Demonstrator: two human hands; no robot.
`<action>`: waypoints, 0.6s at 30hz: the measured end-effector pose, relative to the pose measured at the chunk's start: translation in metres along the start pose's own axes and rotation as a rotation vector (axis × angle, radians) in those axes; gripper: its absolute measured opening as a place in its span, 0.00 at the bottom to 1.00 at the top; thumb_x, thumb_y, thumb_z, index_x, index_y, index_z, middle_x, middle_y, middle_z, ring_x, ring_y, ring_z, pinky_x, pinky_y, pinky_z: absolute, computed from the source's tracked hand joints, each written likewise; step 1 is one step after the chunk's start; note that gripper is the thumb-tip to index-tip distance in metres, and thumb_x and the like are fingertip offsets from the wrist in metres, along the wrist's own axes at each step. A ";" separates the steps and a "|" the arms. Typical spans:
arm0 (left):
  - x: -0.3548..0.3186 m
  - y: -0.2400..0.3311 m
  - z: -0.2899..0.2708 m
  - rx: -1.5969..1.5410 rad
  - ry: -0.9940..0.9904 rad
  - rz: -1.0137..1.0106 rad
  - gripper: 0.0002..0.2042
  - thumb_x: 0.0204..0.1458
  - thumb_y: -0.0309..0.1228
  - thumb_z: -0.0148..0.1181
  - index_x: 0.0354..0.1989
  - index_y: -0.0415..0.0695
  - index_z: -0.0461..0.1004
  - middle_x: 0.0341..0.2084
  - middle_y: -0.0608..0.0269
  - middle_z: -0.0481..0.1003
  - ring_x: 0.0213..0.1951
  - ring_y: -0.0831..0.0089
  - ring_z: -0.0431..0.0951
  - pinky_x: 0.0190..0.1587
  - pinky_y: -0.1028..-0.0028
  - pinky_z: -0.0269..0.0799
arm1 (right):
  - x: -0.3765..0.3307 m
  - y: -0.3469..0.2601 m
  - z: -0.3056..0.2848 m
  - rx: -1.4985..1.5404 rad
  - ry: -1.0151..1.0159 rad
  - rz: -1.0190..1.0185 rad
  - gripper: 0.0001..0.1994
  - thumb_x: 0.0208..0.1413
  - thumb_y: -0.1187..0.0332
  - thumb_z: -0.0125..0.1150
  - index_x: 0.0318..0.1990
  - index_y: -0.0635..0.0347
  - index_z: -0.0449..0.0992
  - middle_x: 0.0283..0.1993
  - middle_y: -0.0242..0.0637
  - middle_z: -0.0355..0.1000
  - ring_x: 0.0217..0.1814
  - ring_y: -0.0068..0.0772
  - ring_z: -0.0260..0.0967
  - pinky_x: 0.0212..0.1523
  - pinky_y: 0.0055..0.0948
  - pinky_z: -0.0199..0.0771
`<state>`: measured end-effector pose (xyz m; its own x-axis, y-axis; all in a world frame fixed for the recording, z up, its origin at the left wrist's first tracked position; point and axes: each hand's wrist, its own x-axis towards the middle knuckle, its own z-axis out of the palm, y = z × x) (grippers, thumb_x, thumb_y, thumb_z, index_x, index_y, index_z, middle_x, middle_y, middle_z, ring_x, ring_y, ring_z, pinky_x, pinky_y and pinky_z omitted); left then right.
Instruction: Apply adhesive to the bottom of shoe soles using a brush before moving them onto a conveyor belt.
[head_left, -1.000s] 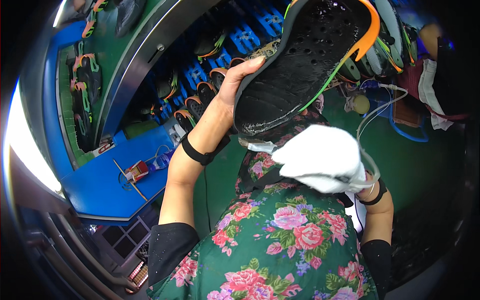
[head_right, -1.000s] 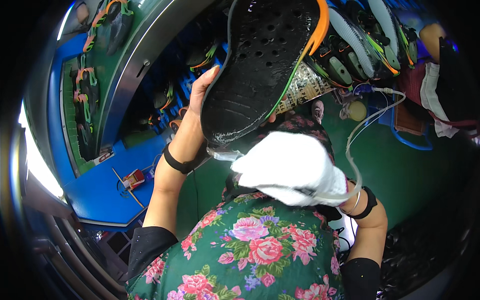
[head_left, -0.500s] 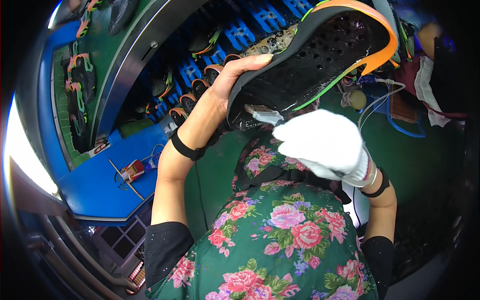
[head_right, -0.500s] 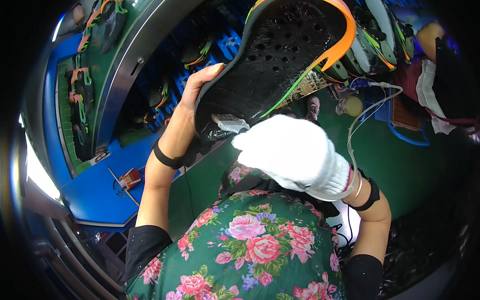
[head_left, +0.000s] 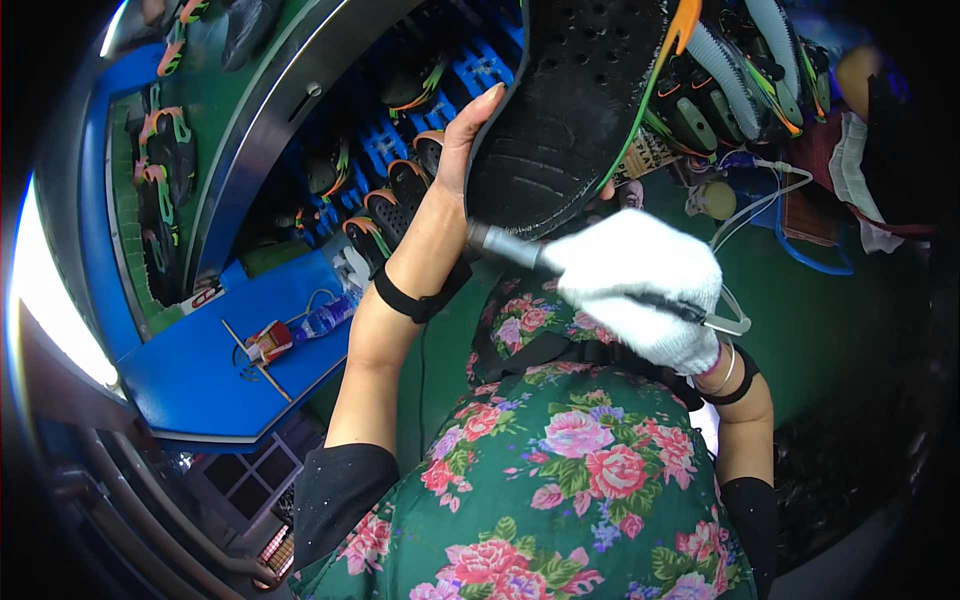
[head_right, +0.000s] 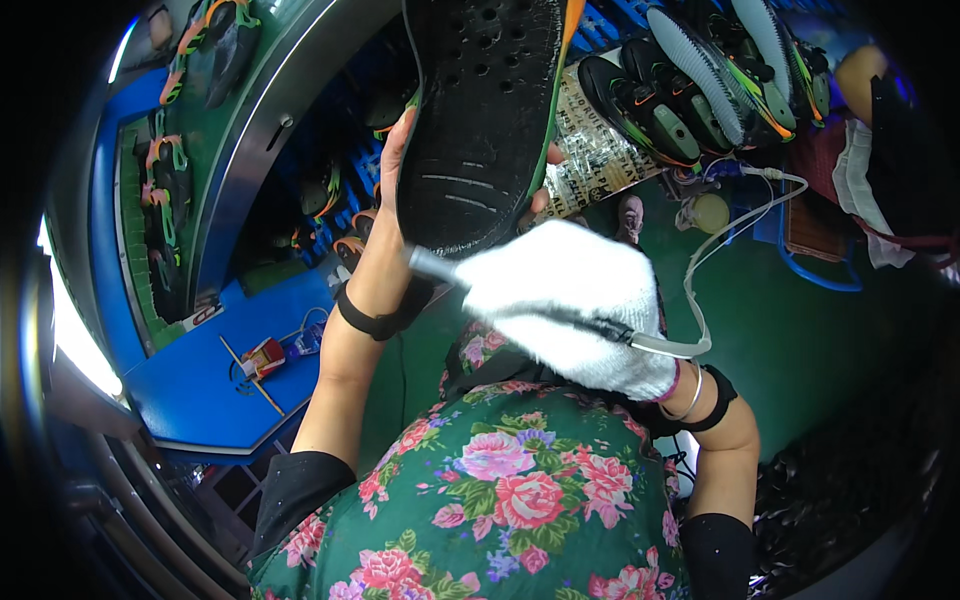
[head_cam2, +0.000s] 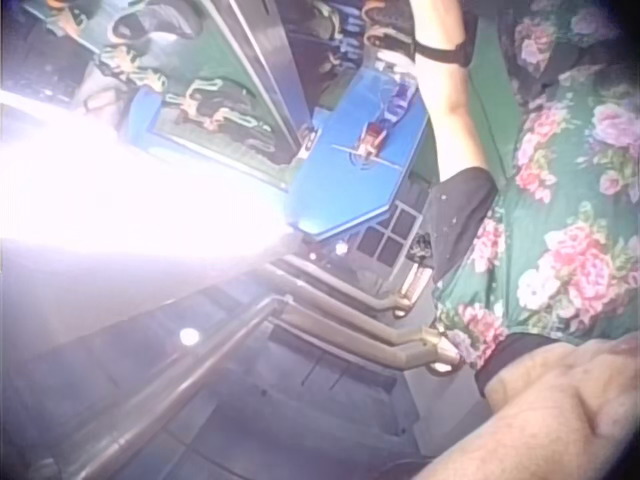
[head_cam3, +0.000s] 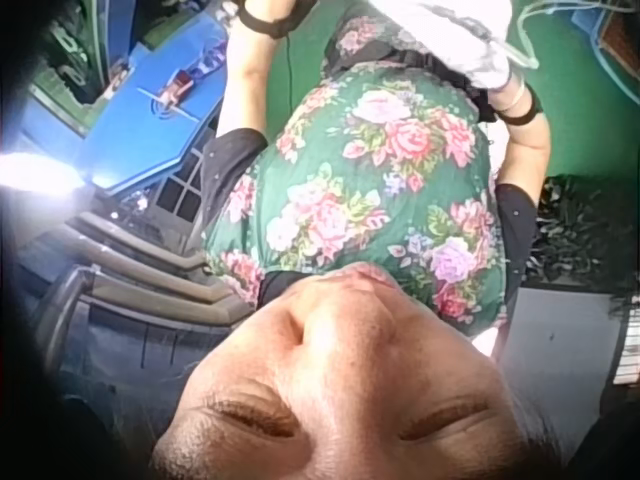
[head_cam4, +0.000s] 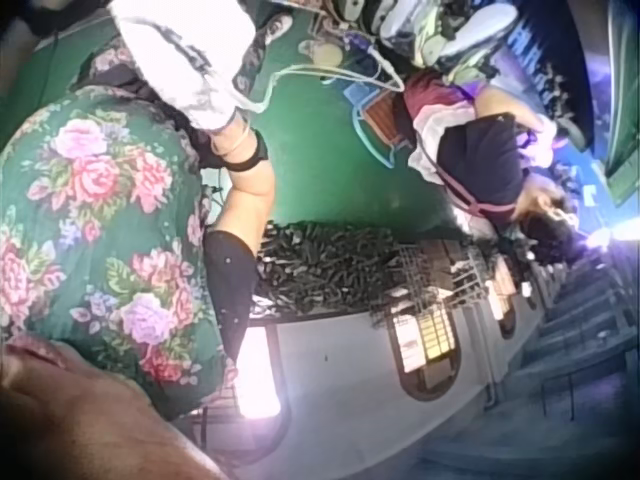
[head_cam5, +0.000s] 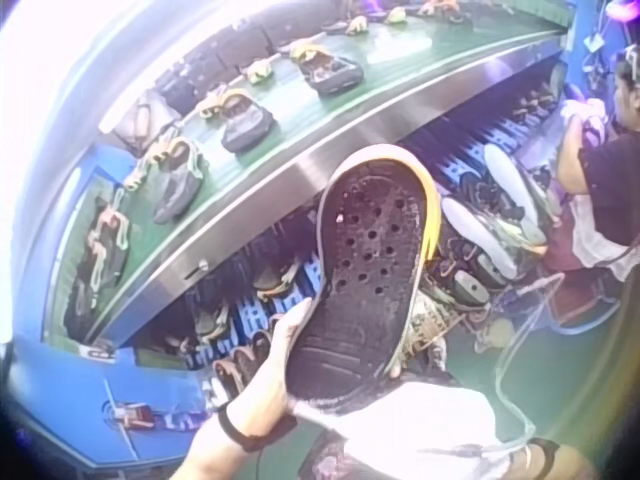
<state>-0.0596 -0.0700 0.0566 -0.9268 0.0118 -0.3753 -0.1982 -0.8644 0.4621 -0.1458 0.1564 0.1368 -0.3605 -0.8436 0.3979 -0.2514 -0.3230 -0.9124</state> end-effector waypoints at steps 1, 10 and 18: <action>-0.001 -0.002 0.002 0.001 -0.006 -0.001 0.47 0.54 0.65 0.48 0.72 0.39 0.50 0.61 0.24 0.59 0.50 0.34 0.74 0.47 0.49 0.79 | -0.005 -0.001 0.007 -0.051 0.088 0.094 0.11 0.45 0.77 0.71 0.39 0.59 0.84 0.40 0.39 0.81 0.40 0.37 0.79 0.40 0.30 0.78; -0.016 -0.025 0.035 -0.235 0.184 0.013 0.39 0.62 0.60 0.38 0.70 0.39 0.55 0.60 0.31 0.65 0.58 0.42 0.73 0.58 0.51 0.73 | 0.008 0.000 -0.026 -0.056 0.095 0.113 0.05 0.46 0.79 0.69 0.33 0.62 0.83 0.39 0.42 0.82 0.40 0.35 0.80 0.43 0.31 0.78; -0.030 -0.050 0.040 -0.410 -0.068 -0.215 0.36 0.62 0.60 0.38 0.68 0.41 0.60 0.58 0.35 0.68 0.53 0.31 0.72 0.54 0.41 0.73 | 0.039 0.012 -0.076 -0.660 0.216 -0.222 0.11 0.45 0.79 0.68 0.39 0.59 0.83 0.38 0.40 0.80 0.39 0.39 0.78 0.40 0.32 0.78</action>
<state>-0.0341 -0.0069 0.0765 -0.9001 0.2337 -0.3676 -0.2584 -0.9658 0.0189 -0.2309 0.1516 0.1488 -0.3899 -0.6631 0.6390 -0.8042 -0.0929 -0.5871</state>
